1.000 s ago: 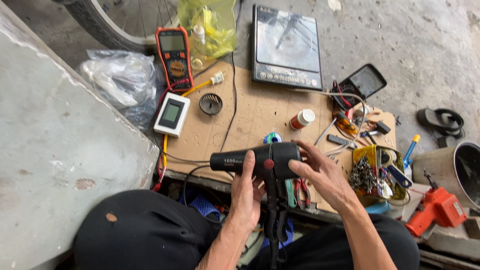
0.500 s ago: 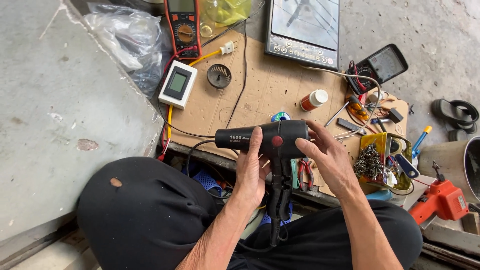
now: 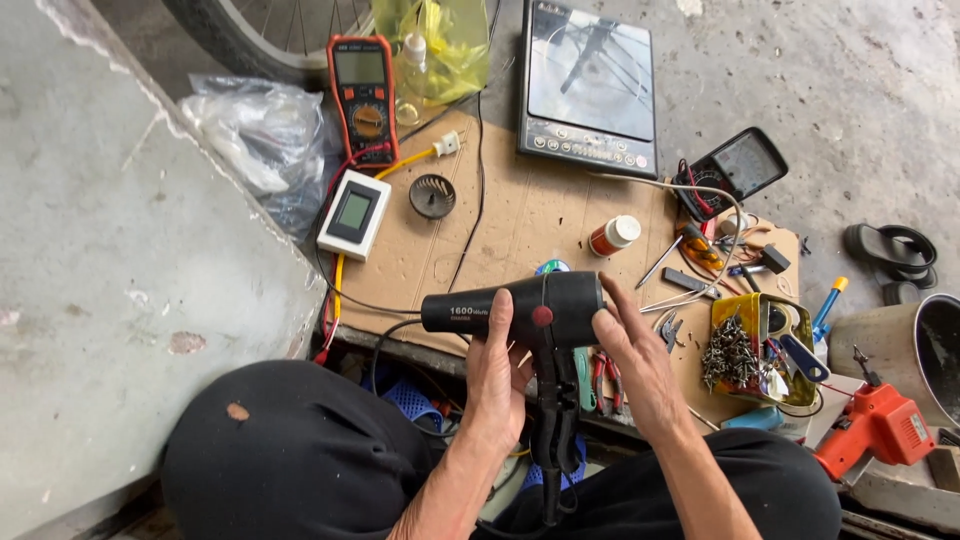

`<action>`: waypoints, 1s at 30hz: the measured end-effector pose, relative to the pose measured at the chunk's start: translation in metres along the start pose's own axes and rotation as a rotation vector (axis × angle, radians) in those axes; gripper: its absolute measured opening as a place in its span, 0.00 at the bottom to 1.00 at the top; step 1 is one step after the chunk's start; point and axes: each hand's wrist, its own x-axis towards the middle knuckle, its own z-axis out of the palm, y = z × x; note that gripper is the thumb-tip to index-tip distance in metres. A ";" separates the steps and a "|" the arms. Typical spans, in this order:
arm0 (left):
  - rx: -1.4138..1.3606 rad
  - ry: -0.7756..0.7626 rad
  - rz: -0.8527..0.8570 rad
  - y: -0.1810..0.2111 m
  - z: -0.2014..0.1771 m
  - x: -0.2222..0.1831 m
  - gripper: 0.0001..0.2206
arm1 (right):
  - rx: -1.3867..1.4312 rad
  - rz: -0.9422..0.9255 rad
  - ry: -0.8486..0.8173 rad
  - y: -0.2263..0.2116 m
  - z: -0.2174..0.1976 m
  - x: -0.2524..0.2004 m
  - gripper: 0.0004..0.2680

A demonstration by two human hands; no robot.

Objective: Reassembling a hairdryer by aligning the casing parts and securing them with a screwdriver.

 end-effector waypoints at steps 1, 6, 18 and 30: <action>0.005 -0.006 0.002 0.001 0.001 -0.001 0.29 | 0.004 -0.004 0.005 -0.001 0.001 -0.001 0.34; 0.029 -0.004 -0.003 -0.002 0.000 -0.001 0.30 | 0.094 0.059 0.037 -0.002 0.000 0.000 0.33; 0.078 -0.075 -0.023 0.005 0.008 -0.010 0.36 | 0.617 0.207 -0.005 -0.008 -0.003 0.003 0.34; 0.099 -0.068 -0.010 0.003 0.009 -0.009 0.32 | 0.590 0.182 0.050 0.004 -0.005 0.004 0.34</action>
